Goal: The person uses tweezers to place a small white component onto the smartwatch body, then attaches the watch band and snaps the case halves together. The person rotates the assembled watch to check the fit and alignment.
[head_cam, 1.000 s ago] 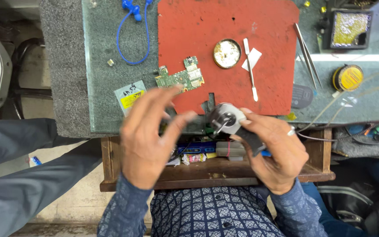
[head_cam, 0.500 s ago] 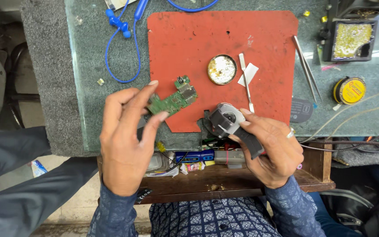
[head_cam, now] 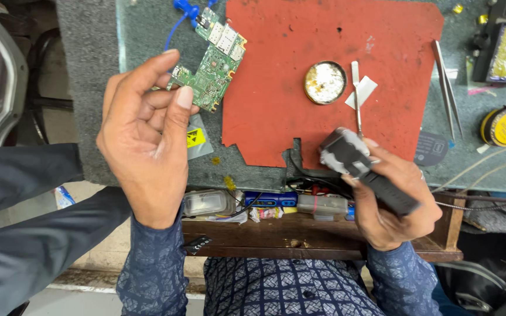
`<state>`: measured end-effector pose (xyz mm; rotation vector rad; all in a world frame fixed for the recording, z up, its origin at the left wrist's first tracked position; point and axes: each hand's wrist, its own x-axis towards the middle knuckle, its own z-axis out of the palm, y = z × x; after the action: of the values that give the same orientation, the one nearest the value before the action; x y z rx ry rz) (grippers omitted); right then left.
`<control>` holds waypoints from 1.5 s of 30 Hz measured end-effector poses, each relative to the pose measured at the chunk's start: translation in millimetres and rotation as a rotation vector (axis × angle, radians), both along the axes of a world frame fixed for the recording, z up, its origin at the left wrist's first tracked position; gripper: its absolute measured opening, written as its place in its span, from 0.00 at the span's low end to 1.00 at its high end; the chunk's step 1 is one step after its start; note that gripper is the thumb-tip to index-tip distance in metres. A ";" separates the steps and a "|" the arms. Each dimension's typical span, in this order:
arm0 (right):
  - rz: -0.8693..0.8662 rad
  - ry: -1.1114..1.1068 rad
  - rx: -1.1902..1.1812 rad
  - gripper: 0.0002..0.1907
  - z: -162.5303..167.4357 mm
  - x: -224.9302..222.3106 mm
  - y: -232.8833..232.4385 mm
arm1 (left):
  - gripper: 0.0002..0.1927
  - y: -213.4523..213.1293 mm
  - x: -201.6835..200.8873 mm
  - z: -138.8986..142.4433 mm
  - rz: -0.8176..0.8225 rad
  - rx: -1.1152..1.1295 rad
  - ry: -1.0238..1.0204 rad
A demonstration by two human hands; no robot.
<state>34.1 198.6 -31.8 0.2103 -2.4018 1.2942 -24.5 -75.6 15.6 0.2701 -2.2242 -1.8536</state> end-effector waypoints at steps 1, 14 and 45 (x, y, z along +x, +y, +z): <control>-0.027 -0.029 -0.054 0.17 -1.6 4.0 1.8 | 0.15 2.1 -0.1 -1.2 -0.024 -0.026 0.015; -0.329 -0.087 -0.196 0.16 -6.4 17.7 27.8 | 0.18 38.3 -17.5 5.7 -0.041 -0.741 0.055; -0.361 -0.028 -0.003 0.16 -11.6 10.3 36.0 | 0.26 78.1 -33.2 4.7 -0.439 -0.807 0.238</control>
<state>44.5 234.6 -43.4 -0.2336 -2.3223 1.1370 -57.7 2.4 20.3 -0.5832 -2.7543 -0.9007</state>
